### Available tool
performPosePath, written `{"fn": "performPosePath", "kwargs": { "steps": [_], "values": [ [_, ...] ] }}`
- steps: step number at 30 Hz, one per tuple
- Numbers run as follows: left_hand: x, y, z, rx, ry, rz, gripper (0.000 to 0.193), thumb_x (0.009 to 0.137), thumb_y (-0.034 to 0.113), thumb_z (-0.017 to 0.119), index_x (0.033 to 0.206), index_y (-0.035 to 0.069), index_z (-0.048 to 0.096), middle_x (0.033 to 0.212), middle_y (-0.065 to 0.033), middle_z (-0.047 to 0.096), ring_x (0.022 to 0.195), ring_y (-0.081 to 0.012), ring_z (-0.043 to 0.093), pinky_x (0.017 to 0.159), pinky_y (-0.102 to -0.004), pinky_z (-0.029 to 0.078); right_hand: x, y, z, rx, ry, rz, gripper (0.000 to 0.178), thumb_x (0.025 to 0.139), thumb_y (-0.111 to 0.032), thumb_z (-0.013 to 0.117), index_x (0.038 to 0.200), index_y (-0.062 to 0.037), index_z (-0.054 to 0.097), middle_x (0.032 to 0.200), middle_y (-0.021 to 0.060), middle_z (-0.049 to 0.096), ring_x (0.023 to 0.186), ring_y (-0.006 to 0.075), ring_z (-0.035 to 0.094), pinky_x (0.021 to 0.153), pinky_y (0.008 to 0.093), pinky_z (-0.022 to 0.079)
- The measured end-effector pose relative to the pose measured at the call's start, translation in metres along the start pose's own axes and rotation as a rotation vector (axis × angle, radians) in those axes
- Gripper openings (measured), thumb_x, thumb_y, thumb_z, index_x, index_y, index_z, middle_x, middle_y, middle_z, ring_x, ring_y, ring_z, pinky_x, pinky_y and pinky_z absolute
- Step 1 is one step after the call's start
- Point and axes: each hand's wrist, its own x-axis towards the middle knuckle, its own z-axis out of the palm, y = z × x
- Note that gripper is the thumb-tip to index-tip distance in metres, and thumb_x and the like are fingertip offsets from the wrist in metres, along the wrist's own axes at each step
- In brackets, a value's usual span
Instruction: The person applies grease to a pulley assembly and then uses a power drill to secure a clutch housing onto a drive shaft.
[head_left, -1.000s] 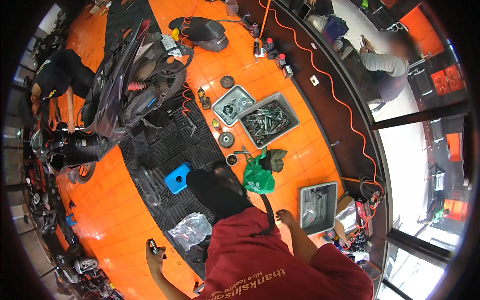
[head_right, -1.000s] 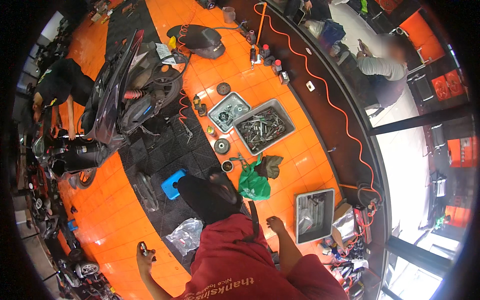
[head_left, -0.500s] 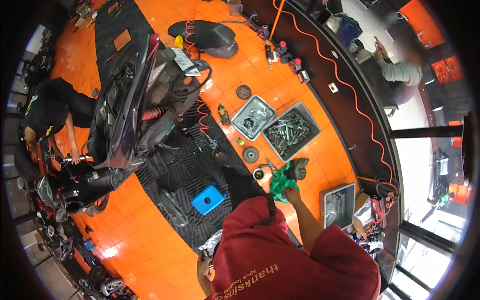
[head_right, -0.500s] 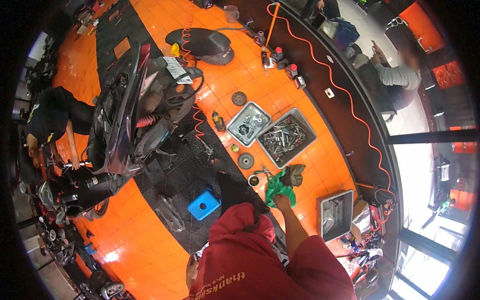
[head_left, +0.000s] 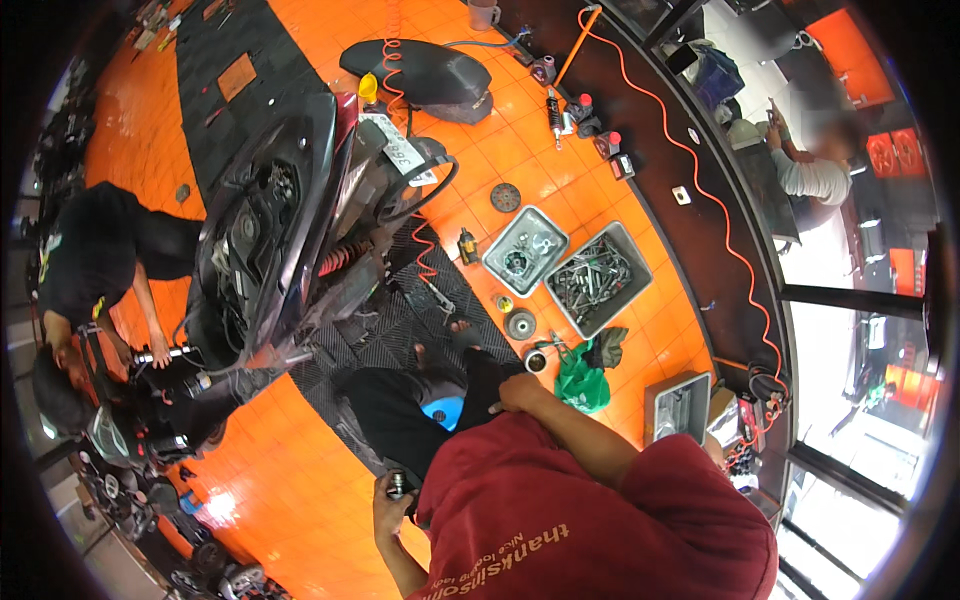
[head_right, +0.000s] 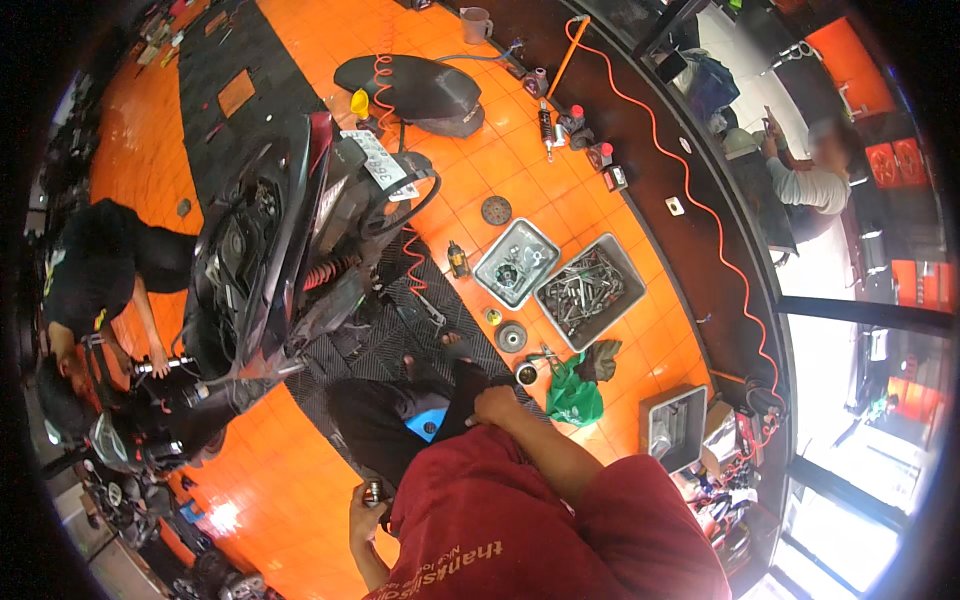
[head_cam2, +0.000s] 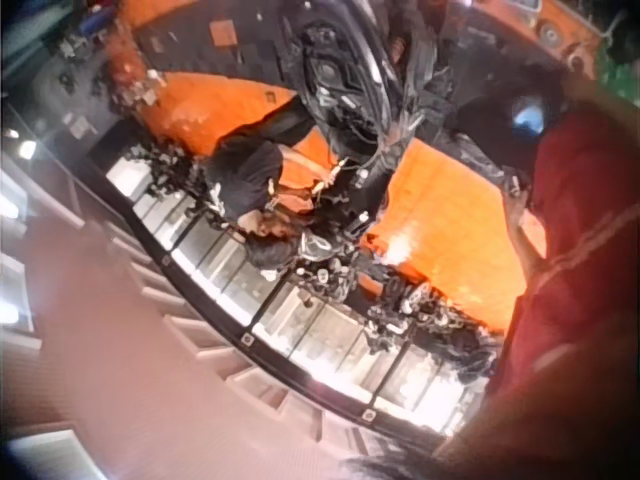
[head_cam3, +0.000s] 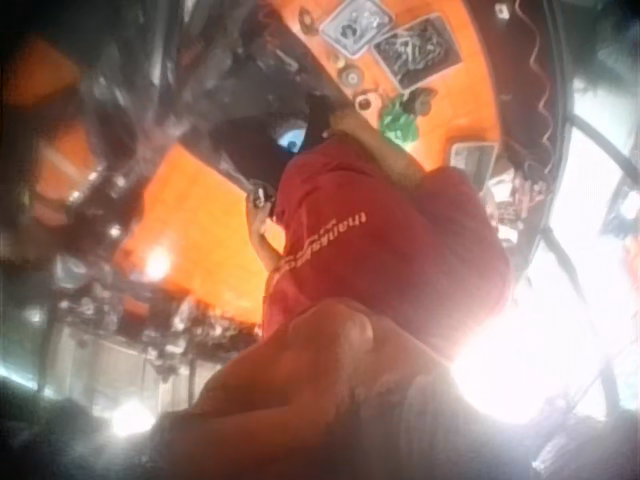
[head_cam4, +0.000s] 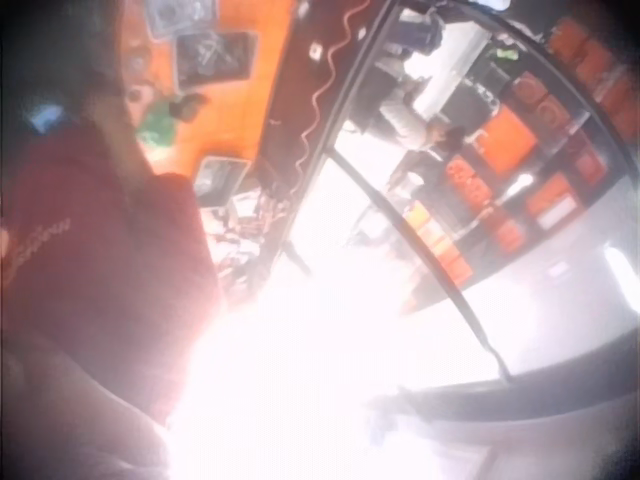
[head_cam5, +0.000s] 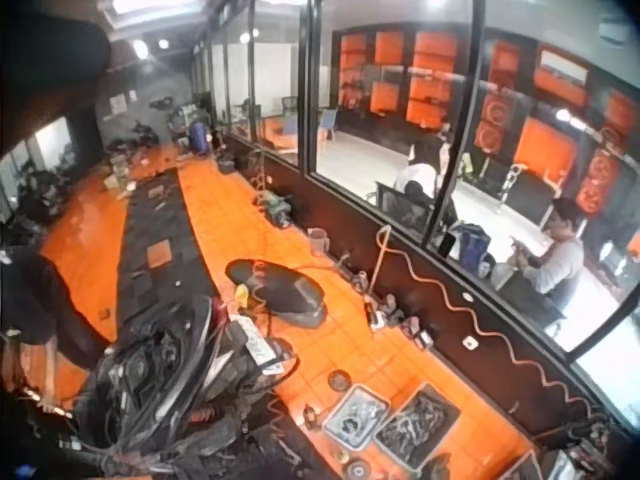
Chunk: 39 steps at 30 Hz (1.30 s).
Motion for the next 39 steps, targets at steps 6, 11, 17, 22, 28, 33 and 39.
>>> {"fn": "performPosePath", "kwargs": {
  "steps": [6,11,17,22,28,33,39],
  "values": [
    [0.083,0.065,-0.024,-0.005,-0.365,-0.157,0.055,0.079,-0.001,0.071,0.132,-0.001,0.059,0.109,-0.0063,0.067,0.094,-0.0148,0.063,0.083,-0.0290,0.053,0.015,0.016,0.010,0.226,-0.013,-0.025,0.052,0.090,-0.051,0.062,0.103,-0.0021,0.073,0.105,0.0221,0.071,0.099,0.0367,0.069,0.084,0.0474,0.054],
    [0.171,0.092,-0.058,0.409,-0.951,-0.462,0.061,0.082,0.007,0.075,0.139,0.003,0.054,0.106,-0.0062,0.069,0.082,-0.0131,0.066,0.067,-0.0278,0.054,-0.059,-0.005,0.069,0.782,-0.102,-0.129,0.034,0.085,-0.036,0.061,0.092,-0.0048,0.072,0.088,0.0205,0.071,0.080,0.0364,0.067,0.071,0.0488,0.053],
    [0.262,0.106,-0.043,0.501,-1.129,-0.427,0.069,0.079,0.011,0.082,0.141,0.009,0.053,0.098,-0.0059,0.069,0.080,-0.0152,0.068,0.068,-0.0284,0.054,-0.032,-0.052,0.069,0.675,-0.123,0.022,0.034,0.087,-0.038,0.064,0.103,-0.0082,0.068,0.096,0.0177,0.071,0.093,0.0397,0.069,0.079,0.0505,0.053],
    [0.390,0.087,0.069,0.081,-0.771,-0.383,0.063,0.073,-0.002,0.081,0.130,0.002,0.056,0.093,-0.0078,0.066,0.076,-0.0192,0.069,0.067,-0.0311,0.056,0.275,0.018,0.078,1.142,0.698,0.121,0.043,0.079,-0.017,0.077,0.114,-0.0024,0.056,0.092,0.0183,0.065,0.086,0.0360,0.066,0.077,0.0459,0.052],
    [0.489,0.065,0.173,-0.486,-0.632,-0.327,0.066,0.071,0.003,0.075,0.132,0.002,0.051,0.090,-0.0129,0.064,0.069,-0.0225,0.066,0.059,-0.0343,0.056,0.547,0.111,0.018,1.106,1.243,0.418,0.091,0.074,-0.019,0.083,0.148,-0.0043,0.033,0.141,0.0190,0.050,0.136,0.0389,0.042,0.114,0.0431,0.036],
    [0.496,0.055,0.157,-0.448,-0.492,-0.181,0.043,0.091,0.010,0.058,0.131,0.003,0.047,0.105,-0.0129,0.062,0.076,-0.0207,0.061,0.063,-0.0321,0.053,0.637,0.159,-0.004,0.920,1.554,0.162,0.078,0.071,-0.019,0.087,0.138,-0.0019,0.049,0.133,0.0162,0.058,0.133,0.0357,0.046,0.114,0.0410,0.036],
    [0.489,0.072,0.167,-0.450,-0.624,0.430,0.055,0.084,-0.003,0.060,0.136,0.003,0.043,0.107,-0.0148,0.060,0.077,-0.0215,0.060,0.061,-0.0325,0.051,0.658,0.177,-0.030,1.205,1.732,-0.241,0.054,0.078,-0.029,0.081,0.122,-0.0051,0.062,0.109,0.0193,0.069,0.096,0.0378,0.068,0.083,0.0438,0.054]
  ]
}}
